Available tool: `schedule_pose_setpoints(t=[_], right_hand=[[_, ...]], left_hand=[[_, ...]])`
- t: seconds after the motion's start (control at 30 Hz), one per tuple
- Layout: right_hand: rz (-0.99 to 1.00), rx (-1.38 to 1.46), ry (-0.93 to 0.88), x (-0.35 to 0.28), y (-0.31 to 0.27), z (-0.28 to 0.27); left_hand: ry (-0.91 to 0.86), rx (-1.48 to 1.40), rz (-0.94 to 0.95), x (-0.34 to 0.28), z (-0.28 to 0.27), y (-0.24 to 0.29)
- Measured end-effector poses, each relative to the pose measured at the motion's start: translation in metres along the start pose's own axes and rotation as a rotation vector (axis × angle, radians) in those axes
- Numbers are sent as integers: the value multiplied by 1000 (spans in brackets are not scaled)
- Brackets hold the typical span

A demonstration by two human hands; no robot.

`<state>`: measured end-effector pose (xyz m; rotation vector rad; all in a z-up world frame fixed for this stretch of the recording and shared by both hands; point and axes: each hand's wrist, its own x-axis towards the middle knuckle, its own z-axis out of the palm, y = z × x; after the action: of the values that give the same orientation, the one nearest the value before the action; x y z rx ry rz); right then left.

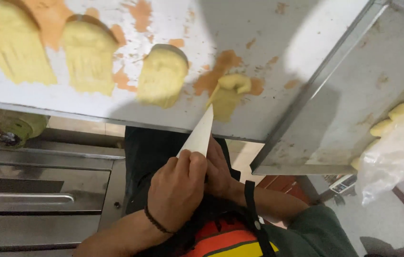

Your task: Rolling out dough with a rolling pin, cutting it into strips using a bench scraper, and rolling the strips into pastry shapes.

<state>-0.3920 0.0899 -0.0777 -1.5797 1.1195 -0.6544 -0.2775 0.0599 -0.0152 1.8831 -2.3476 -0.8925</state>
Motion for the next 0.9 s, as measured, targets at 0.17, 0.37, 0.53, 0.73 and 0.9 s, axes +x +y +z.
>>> schedule_pose_setpoints(t=[0.17, 0.37, 0.53, 0.73, 0.9], right_hand=[[170, -30, -46, -19, 18, -5], [676, 373, -94, 7, -2, -11], [-36, 42, -153, -30, 16, -15], [252, 42, -176, -29, 21, -18], [757, 378, -78, -11, 15, -26]], left_hand=[[7, 29, -4, 15, 6, 10], [-41, 75, -28, 8, 4, 13], [-144, 87, 29, 9, 1, 18], [-98, 53, 18, 10, 9, 21], [-71, 144, 30, 26, 10, 31]])
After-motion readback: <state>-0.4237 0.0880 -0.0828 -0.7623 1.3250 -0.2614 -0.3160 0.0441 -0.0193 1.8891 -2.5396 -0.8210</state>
